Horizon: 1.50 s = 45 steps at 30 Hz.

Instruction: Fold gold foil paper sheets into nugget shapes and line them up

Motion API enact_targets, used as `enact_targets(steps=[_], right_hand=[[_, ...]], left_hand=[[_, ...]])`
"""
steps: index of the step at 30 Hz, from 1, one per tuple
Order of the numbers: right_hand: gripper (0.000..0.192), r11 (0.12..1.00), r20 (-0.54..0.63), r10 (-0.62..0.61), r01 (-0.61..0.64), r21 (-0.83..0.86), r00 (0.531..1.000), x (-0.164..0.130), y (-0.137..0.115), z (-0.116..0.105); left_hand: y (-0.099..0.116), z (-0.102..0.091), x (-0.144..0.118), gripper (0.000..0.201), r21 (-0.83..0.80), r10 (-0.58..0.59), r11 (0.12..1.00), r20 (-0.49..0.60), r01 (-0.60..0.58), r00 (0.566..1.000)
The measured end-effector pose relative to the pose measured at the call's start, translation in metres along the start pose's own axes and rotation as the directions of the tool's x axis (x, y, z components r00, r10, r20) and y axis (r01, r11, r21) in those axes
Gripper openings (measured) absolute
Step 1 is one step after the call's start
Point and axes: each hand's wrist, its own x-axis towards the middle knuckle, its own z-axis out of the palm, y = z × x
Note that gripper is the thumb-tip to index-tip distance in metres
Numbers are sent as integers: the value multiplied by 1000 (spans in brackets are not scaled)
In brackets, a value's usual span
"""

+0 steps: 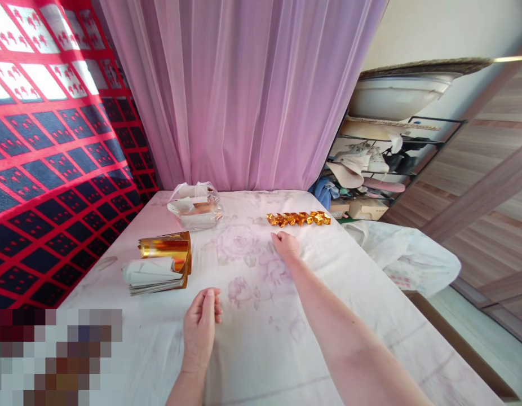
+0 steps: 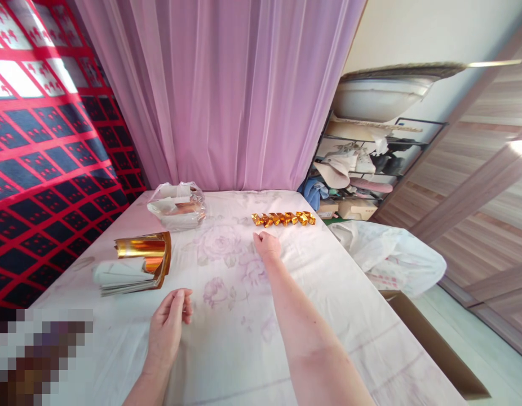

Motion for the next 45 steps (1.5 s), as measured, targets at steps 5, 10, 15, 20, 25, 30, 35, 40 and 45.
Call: enact_targets(steps=[5, 10, 15, 20, 25, 30, 35, 40, 45], right_hand=[[38, 998, 15, -54, 54, 33, 998, -29, 9, -6], [34, 993, 33, -106, 104, 60, 994, -56, 15, -13], [29, 993, 53, -110, 107, 50, 992, -81, 16, -20], [27, 996, 33, -86, 86, 4, 996, -123, 17, -25], [23, 995, 6, -103, 103, -12, 995, -160, 24, -25], [24, 993, -2, -122, 122, -3, 993, -174, 34, -26], [26, 989, 7, -149, 149, 21, 989, -176, 38, -26], [27, 985, 20, -167, 166, 46, 986, -177, 38, -27], [27, 982, 28, -176, 174, 66, 984, -177, 37, -28]], left_hand=[[1, 0, 2, 50, -9, 2, 1000, -8, -2, 1000], [3, 0, 3, 49, 3, 17, 1000, 0, -17, 1000], [3, -2, 5, 52, 37, 41, 998, 3, -41, 999], [1, -2, 7, 53, 57, 63, 996, 10, -64, 998], [1, -2, 9, 53, 106, 90, 990, 22, -92, 996], [0, -1, 9, 53, 204, 125, 970, 51, -132, 991], [2, -4, 10, 50, 388, 174, 897, 126, -209, 977], [34, -25, 21, 33, 650, 288, 679, 193, -342, 938], [81, -34, 46, 16, 811, 419, 337, 325, -478, 848]])
